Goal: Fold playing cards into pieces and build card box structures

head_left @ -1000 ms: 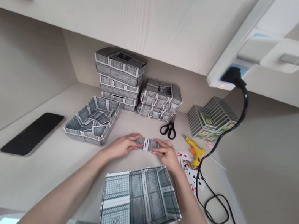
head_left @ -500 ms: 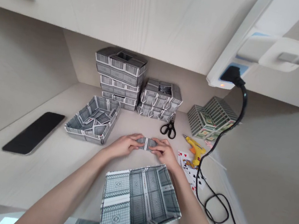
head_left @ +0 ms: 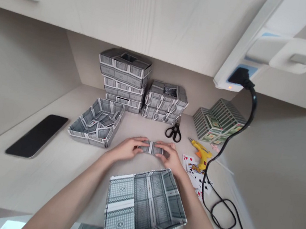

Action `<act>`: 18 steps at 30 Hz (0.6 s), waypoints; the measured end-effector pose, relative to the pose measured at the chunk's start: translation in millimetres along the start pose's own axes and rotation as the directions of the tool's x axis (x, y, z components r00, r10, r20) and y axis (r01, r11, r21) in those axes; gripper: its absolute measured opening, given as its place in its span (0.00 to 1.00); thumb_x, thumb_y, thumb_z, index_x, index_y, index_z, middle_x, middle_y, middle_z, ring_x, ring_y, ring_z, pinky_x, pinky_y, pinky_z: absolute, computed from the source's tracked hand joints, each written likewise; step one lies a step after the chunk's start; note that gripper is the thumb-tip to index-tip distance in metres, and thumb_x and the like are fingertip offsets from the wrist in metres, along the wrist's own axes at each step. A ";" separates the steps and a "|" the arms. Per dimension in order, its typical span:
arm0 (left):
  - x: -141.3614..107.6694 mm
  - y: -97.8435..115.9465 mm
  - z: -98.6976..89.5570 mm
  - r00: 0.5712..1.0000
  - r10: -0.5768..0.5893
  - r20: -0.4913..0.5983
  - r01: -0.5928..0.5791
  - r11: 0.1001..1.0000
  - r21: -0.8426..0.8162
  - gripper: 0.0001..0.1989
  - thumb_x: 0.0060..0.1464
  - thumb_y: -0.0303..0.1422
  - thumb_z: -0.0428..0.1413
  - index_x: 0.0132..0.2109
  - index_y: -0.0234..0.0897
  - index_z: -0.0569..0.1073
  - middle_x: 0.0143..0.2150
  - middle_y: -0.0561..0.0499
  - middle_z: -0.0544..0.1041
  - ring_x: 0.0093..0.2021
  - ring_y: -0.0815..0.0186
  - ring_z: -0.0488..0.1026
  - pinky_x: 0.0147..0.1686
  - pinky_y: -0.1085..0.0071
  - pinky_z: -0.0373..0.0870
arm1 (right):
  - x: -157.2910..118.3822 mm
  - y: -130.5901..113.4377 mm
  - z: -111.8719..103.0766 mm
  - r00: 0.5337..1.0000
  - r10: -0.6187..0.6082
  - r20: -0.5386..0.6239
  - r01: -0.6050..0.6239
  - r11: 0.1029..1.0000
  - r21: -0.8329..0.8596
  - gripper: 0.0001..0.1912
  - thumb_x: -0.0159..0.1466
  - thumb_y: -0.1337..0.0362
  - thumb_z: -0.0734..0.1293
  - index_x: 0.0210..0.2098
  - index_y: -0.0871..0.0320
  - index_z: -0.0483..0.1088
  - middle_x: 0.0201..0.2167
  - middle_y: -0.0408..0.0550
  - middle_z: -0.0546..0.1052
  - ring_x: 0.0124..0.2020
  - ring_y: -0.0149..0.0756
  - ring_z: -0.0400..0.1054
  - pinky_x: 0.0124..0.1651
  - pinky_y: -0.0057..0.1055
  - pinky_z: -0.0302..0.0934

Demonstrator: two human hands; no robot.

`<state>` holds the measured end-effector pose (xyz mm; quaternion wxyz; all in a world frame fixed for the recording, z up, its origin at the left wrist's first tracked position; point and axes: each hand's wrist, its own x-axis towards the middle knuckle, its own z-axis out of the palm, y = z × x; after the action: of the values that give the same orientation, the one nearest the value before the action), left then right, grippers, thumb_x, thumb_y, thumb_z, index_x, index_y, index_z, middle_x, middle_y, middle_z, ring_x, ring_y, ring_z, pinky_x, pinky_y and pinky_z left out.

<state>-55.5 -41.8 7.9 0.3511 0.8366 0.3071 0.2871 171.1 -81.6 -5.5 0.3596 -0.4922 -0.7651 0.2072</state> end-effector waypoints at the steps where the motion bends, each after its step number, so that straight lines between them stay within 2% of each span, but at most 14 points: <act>1: 0.6 1.7 -0.8 1.000 -0.020 -0.016 0.020 0.999 -0.042 0.15 0.50 0.31 0.51 0.47 0.41 0.72 0.52 0.49 0.70 0.53 0.63 0.64 0.55 0.65 0.56 | -0.1 -1.9 -1.4 0.999 0.023 -0.030 -0.022 0.999 0.024 0.16 0.55 0.61 0.66 0.43 0.53 0.69 0.45 0.48 0.72 0.43 0.40 0.61 0.46 0.38 0.53; 5: 3.5 7.4 0.4 0.986 -0.140 -0.096 0.126 0.983 -0.136 0.15 0.53 0.37 0.48 0.44 0.39 0.73 0.44 0.50 0.75 0.44 0.63 0.70 0.46 0.69 0.63 | 0.7 -7.2 -3.0 0.977 0.166 -0.133 -0.153 0.983 0.100 0.15 0.58 0.55 0.61 0.38 0.57 0.71 0.36 0.48 0.74 0.38 0.37 0.64 0.40 0.32 0.58; 9: 6.5 7.5 9.4 0.943 -0.251 -0.220 0.253 0.967 -0.020 0.16 0.54 0.40 0.45 0.36 0.38 0.75 0.34 0.51 0.77 0.34 0.65 0.71 0.37 0.73 0.64 | 3.0 -8.1 5.0 0.945 0.289 -0.156 -0.279 0.957 0.081 0.20 0.59 0.51 0.57 0.27 0.60 0.71 0.22 0.45 0.72 0.25 0.34 0.65 0.29 0.27 0.56; 12: 8.3 5.0 14.9 0.927 -0.263 -0.268 0.271 0.962 -0.007 0.17 0.54 0.41 0.45 0.35 0.37 0.74 0.33 0.50 0.77 0.34 0.65 0.71 0.36 0.73 0.63 | 4.0 -8.3 9.9 0.934 0.322 -0.155 -0.307 0.945 0.113 0.19 0.59 0.51 0.58 0.28 0.59 0.70 0.23 0.44 0.73 0.25 0.33 0.65 0.29 0.26 0.56; 15: 9.8 2.0 15.2 0.903 -0.308 -0.298 0.276 0.950 -0.146 0.19 0.54 0.43 0.44 0.36 0.35 0.74 0.32 0.49 0.76 0.33 0.65 0.71 0.35 0.73 0.64 | 4.4 -6.4 10.2 0.918 0.354 -0.178 -0.319 0.927 0.196 0.18 0.57 0.51 0.59 0.29 0.59 0.70 0.25 0.45 0.74 0.26 0.34 0.66 0.29 0.26 0.57; 18: 10.9 0.6 12.6 0.884 -0.373 -0.280 0.275 0.901 -0.335 0.23 0.55 0.45 0.41 0.40 0.33 0.72 0.29 0.49 0.75 0.29 0.66 0.70 0.31 0.72 0.65 | 5.1 -1.5 9.5 0.898 0.387 -0.208 -0.335 0.910 0.245 0.19 0.56 0.50 0.59 0.29 0.60 0.70 0.22 0.45 0.73 0.24 0.33 0.65 0.26 0.26 0.57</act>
<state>-39.5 -39.5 3.9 0.4535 0.6515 0.4547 0.4039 161.7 -77.3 -8.9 0.4571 -0.6091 -0.5830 0.2832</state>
